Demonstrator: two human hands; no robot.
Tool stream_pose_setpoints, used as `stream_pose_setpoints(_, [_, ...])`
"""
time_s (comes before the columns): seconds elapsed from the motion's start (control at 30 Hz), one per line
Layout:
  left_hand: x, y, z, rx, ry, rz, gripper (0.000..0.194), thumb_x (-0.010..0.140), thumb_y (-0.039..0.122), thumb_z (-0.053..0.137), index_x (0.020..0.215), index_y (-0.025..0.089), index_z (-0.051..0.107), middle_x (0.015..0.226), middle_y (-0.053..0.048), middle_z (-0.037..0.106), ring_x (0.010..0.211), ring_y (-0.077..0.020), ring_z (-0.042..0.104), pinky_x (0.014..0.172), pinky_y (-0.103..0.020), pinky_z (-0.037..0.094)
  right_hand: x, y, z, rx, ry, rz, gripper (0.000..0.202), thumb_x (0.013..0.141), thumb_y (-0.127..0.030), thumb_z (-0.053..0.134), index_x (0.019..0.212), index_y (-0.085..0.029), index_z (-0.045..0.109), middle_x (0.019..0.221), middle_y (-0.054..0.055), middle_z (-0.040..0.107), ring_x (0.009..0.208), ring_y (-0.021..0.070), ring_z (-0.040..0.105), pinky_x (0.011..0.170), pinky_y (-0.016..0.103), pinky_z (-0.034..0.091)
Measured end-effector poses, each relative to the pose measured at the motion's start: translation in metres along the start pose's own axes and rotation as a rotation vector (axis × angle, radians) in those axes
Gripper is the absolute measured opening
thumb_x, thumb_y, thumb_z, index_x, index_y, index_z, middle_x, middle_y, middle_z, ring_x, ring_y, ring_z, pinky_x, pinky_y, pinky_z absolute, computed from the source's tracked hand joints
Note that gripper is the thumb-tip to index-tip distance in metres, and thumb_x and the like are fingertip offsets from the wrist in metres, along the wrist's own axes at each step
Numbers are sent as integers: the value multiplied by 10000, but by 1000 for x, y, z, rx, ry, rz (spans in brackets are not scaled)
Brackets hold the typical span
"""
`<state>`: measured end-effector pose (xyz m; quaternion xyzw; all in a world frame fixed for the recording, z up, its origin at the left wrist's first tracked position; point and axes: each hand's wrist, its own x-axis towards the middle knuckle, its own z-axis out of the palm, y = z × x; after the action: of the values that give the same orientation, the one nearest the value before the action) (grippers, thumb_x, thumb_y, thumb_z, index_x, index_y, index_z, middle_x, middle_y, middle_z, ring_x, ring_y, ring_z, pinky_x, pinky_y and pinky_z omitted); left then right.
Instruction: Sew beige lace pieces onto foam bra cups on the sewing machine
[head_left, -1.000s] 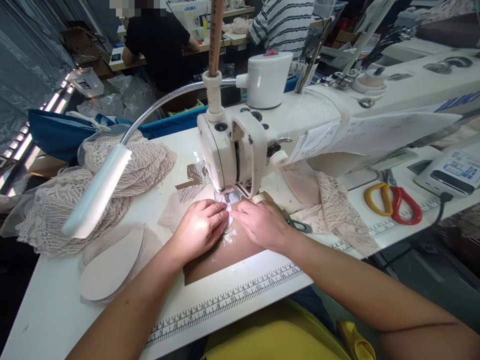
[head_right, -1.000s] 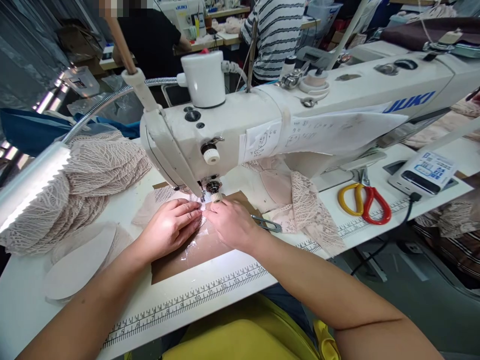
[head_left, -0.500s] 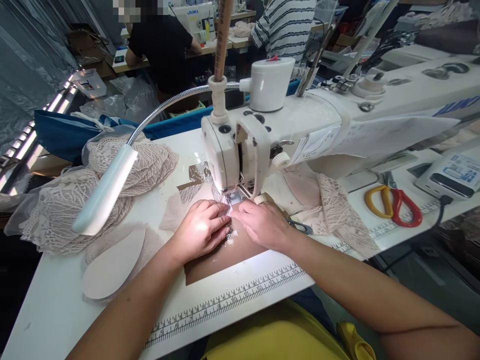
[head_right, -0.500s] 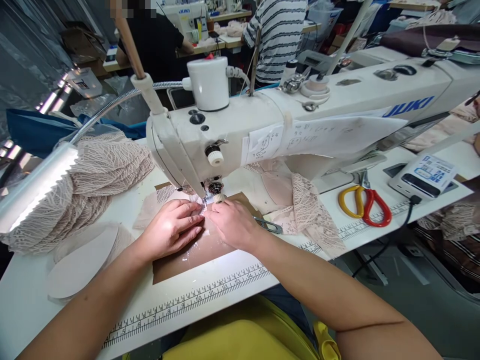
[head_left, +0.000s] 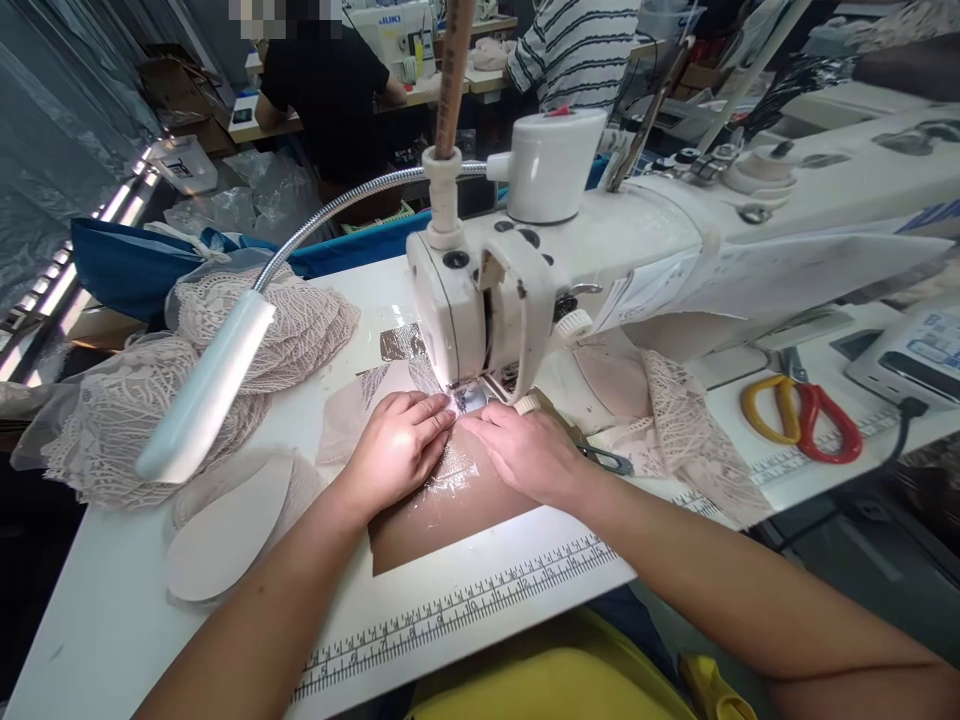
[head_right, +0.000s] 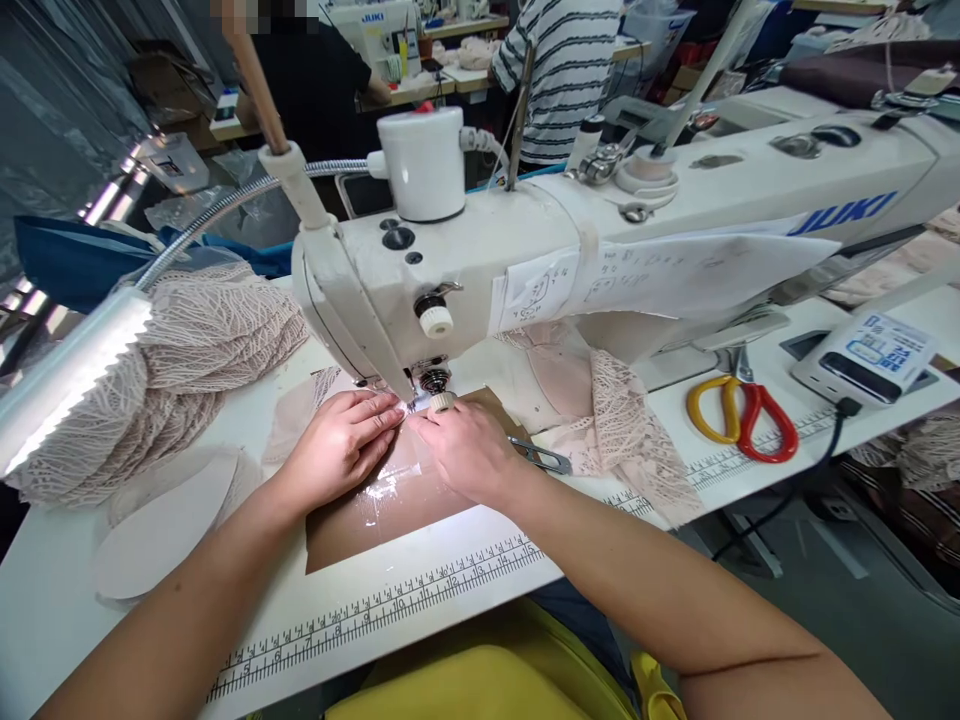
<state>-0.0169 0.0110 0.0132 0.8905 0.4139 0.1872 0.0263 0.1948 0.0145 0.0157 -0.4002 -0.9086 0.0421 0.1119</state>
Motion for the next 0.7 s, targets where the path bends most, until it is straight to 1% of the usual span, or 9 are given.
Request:
stream_pose_setpoints(0.1, [1,-4,0,54,-6,-39,307,933,255,478,1172,161,646,1238,-79,639,1061,-266,549,919,-435,455,-1,1,0,23,28,-4,309,879,-135,480,1105,-200,680,861,41,638,680,154,485,592,292,298])
stream_pose_setpoints(0.2, [2,-6,0,96,-10,-77,327,932,256,464,1197,161,632,1231,-97,633,1068,-275,542,915,-441,451,-1,3,0,48,44,-14,303,882,-138,467,1072,-197,696,833,36,636,655,150,480,584,288,302])
stream_pose_setpoints(0.37, [1,-11,-1,131,-15,-182,323,910,241,475,1177,162,639,1198,-129,633,1074,-284,548,901,-446,457,-1,4,0,82,48,-26,306,866,-129,468,1057,-178,700,822,43,640,644,149,490,577,274,313])
stream_pose_setpoints(0.47, [-1,-15,-1,148,17,-249,317,894,224,480,1154,173,654,1237,-119,617,1099,-291,541,918,-455,451,-1,4,0,86,47,-30,315,866,-122,459,1057,-179,703,798,41,635,638,147,496,583,272,322])
stream_pose_setpoints(0.57, [-3,-19,-1,155,46,-318,325,878,217,488,1152,193,661,1264,-95,610,1124,-291,531,943,-459,437,-1,5,1,99,55,-34,332,878,-120,438,1070,-188,701,803,40,641,662,155,534,606,278,353])
stream_pose_setpoints(0.7, [-2,-21,-1,152,26,-450,345,891,208,461,1178,219,652,1294,-70,597,1169,-280,504,982,-461,409,-3,7,4,146,41,-36,341,896,-132,415,1086,-179,694,858,57,656,741,181,593,667,294,417])
